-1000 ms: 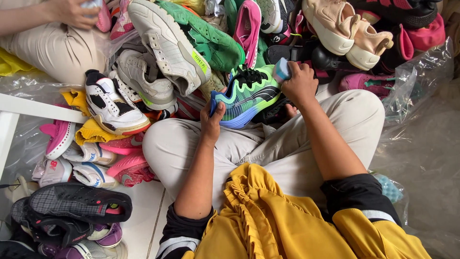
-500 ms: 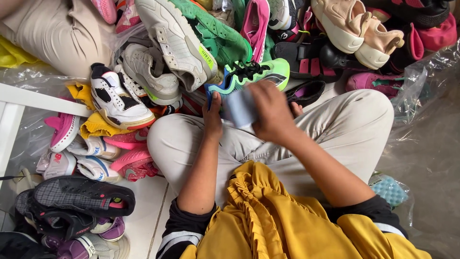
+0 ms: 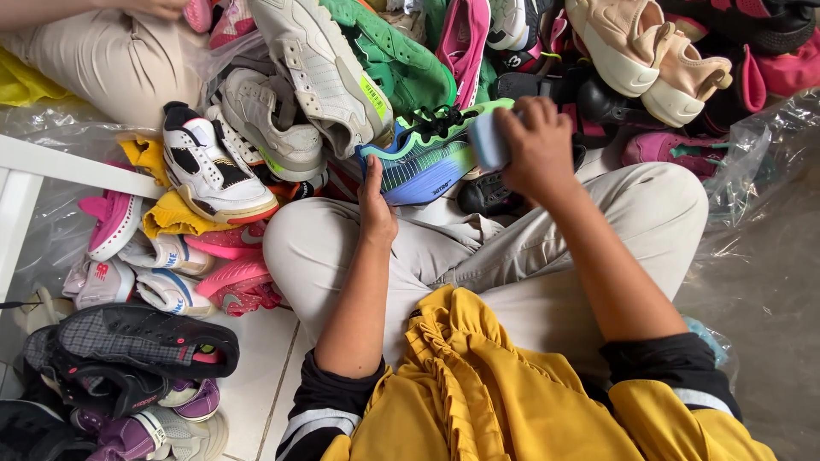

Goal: The person sits cross-legged on the floor and scrubs a green and blue sneaker with a small sponge. They clean the sole, sides, and upper parts of the shoe, rotating it to reach different areas. The surrounding floor is covered with many other shoes.

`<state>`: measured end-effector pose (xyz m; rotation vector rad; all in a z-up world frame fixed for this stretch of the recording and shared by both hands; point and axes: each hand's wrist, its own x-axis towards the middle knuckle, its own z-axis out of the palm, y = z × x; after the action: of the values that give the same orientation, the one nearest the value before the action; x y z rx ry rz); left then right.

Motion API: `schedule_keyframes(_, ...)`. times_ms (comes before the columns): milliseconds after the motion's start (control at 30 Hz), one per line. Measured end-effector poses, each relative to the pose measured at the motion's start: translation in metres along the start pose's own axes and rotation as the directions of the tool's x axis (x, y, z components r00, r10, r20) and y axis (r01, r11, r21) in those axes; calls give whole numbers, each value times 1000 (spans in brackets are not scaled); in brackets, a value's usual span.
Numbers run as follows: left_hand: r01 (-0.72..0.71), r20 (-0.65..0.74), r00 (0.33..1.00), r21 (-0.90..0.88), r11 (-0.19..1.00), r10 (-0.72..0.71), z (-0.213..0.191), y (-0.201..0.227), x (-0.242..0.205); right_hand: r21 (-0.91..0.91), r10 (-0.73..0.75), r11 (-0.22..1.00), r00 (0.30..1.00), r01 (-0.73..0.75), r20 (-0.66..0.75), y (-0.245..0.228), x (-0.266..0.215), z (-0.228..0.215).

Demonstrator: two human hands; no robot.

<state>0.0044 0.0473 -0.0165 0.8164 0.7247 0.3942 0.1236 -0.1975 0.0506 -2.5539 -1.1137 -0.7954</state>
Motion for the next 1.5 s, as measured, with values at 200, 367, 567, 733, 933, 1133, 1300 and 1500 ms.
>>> schedule_keyframes(200, 18, 31, 999, -5, 1000, -18, 17, 17, -18, 18, 252, 963, 923, -269, 289, 61, -16, 43)
schedule_keyframes(367, 25, 32, 999, 178, 984, -31, 44, 44, -49, -42, 382, 921, 877, -387, 290, 66, -30, 62)
schedule_keyframes(567, -101, 149, 988, 439, 893, 39, 19, 39, -31, -111, 444, 895, 836, -432, 323, 59, -30, 55)
schedule_keyframes(733, -208, 144, 977, 463, 862, 159, -9, 6, 3, -147, 440, 898, 826, -415, 352, 49, -34, 43)
schedule_keyframes(933, -280, 202, 957, 464, 840, 207, -25, -7, 18, -91, 547, 816, 711, -571, 442, 50, -35, 46)
schedule_keyframes(1133, -320, 261, 942, 493, 809, 214, -37, -19, 31, 197, 538, 746, 750, -636, 385, 34, -41, 55)
schedule_keyframes(1300, -346, 303, 928, 486, 803, 217, -35, -21, 28, 86, 343, 924, 906, -373, 246, 25, -46, 61)
schedule_keyframes(1500, -361, 344, 916, 487, 796, 206, -16, 2, 2, -56, 569, 796, 712, -603, 412, 47, -44, 85)
